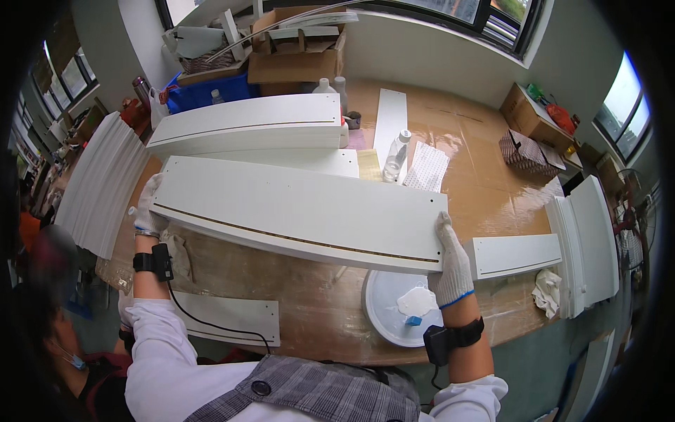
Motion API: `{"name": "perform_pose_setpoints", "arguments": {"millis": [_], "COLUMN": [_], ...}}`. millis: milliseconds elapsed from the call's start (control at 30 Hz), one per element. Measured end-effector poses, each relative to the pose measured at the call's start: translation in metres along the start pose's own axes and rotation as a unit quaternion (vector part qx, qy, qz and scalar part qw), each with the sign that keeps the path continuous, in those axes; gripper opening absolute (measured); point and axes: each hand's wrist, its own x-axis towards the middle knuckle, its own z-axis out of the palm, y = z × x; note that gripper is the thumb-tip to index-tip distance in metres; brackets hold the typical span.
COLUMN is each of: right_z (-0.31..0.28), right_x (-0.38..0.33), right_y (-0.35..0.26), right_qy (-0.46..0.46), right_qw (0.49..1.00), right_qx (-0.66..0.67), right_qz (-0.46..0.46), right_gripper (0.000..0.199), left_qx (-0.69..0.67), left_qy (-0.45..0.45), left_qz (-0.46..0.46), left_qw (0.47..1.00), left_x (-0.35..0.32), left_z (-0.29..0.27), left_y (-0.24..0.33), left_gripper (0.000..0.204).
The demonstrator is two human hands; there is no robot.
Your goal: Moving white furniture panels from a pallet and stacking them onto a pile on a workbench.
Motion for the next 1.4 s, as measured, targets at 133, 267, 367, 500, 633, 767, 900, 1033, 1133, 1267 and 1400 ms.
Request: {"name": "perform_pose_setpoints", "arguments": {"millis": [133, 267, 367, 500, 633, 767, 900, 1033, 1133, 1267, 1400], "right_z": [0.016, 0.033, 0.049, 0.071, 0.094, 0.106, 0.103, 0.081, 0.051, -0.003, -0.046], "right_x": [0.025, 0.043, 0.05, 0.046, 0.044, 0.049, 0.052, 0.027, -0.015, -0.063, -0.091], "right_y": [0.001, -0.001, 0.004, 0.018, 0.029, 0.046, 0.065, 0.068, 0.064, 0.047, 0.035], "right_qy": [-0.001, 0.012, 0.0, -0.048, -0.09, -0.078, -0.2, -0.225, -0.247, -0.235, -0.138], "right_qw": [1.0, 0.999, 0.999, 0.996, 0.994, 0.995, 0.978, 0.965, 0.959, 0.954, 0.965], "right_qx": [0.0, -0.011, -0.028, -0.033, -0.042, -0.033, 0.018, -0.034, -0.054, -0.02, -0.059], "right_qz": [0.013, 0.048, 0.046, 0.064, 0.054, 0.056, 0.055, 0.127, 0.131, 0.184, 0.213], "right_gripper": [0.051, 0.045, 0.045, 0.048, 0.05, 0.047, 0.048, 0.049, 0.052, 0.051, 0.052], "left_qx": [-0.059, -0.133, -0.064, 0.06, -0.095, -0.093, -0.282, -0.246, -0.229, -0.162, -0.118], "left_qy": [0.092, 0.249, 0.284, 0.196, 0.113, 0.084, 0.171, 0.175, 0.216, 0.202, 0.191], "left_qz": [0.001, 0.025, 0.13, -0.007, -0.15, -0.163, -0.184, -0.163, -0.173, -0.188, -0.151], "left_qw": [0.994, 0.959, 0.948, 0.979, 0.978, 0.979, 0.926, 0.939, 0.933, 0.947, 0.963], "left_x": [0.011, -0.011, -0.052, -0.109, -0.121, -0.116, -0.104, -0.079, -0.057, -0.044, -0.031], "left_z": [-0.008, 0.021, 0.067, 0.135, 0.187, 0.21, 0.212, 0.202, 0.203, 0.199, 0.185], "left_y": [0.007, 0.004, -0.015, -0.042, -0.056, -0.059, -0.056, -0.049, -0.049, -0.048, -0.049], "left_gripper": [0.025, 0.06, 0.086, 0.077, 0.092, 0.093, 0.086, 0.082, 0.078, 0.068, 0.061]}}
